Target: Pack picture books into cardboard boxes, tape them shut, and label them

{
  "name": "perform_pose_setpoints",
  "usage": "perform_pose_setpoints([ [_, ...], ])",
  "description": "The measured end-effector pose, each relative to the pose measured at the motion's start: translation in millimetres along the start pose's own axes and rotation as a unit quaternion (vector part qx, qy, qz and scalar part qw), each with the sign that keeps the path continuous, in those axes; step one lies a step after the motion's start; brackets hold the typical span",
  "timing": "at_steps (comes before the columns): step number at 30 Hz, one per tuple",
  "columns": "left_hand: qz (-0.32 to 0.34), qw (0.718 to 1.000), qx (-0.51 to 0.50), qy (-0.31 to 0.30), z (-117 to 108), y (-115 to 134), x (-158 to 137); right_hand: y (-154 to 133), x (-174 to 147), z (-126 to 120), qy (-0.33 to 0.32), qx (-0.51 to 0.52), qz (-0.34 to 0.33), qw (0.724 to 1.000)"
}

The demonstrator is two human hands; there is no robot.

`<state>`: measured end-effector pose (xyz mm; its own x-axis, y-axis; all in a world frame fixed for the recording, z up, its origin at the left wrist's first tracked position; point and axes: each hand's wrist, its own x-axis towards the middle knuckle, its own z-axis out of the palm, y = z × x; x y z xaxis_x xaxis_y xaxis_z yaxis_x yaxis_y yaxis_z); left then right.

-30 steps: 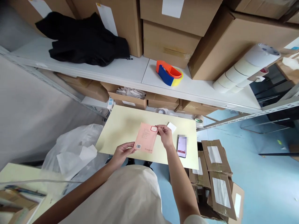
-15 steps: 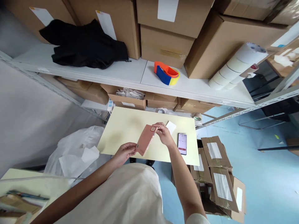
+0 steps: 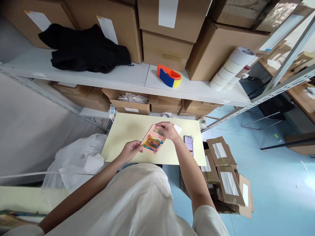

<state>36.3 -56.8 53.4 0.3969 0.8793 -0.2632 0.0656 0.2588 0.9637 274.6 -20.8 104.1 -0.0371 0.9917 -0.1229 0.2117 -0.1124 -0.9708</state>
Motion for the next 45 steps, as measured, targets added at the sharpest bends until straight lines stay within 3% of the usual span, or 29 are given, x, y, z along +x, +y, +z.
perform_pose_setpoints([
  [5,-0.044,0.993,-0.091,0.059,5.1,-7.3,-8.7,6.6,-16.7,1.1,0.050,0.094,0.048,0.993],
  [9,-0.054,0.988,-0.126,0.070,4.9,-11.2,-7.4,23.1,-44.3,11.9,0.031,0.193,0.069,0.978],
  [15,-0.027,0.996,-0.051,0.066,2.7,-13.4,3.8,42.1,-63.9,38.7,0.120,0.187,0.071,0.972],
  [22,0.025,0.999,0.006,0.035,-2.2,-18.9,20.6,51.1,-61.8,40.7,0.133,0.207,0.086,0.965],
  [28,0.064,0.994,0.060,0.068,-13.1,-22.6,27.1,56.7,-48.8,50.0,0.141,0.191,0.110,0.965],
  [32,0.064,0.990,0.088,0.095,-31.5,-31.3,35.0,60.7,-29.6,68.2,0.135,0.170,0.125,0.968],
  [36,0.059,0.983,0.097,0.147,-60.6,-51.1,55.9,70.0,9.0,101.3,0.147,0.160,0.144,0.965],
  [41,0.015,0.956,0.174,0.234,-123.0,-82.8,103.7,101.3,90.6,162.7,0.151,0.144,0.170,0.963],
  [45,-0.010,0.941,0.206,0.267,-178.3,-105.7,147.0,135.2,158.1,212.1,0.149,0.097,0.238,0.955],
])
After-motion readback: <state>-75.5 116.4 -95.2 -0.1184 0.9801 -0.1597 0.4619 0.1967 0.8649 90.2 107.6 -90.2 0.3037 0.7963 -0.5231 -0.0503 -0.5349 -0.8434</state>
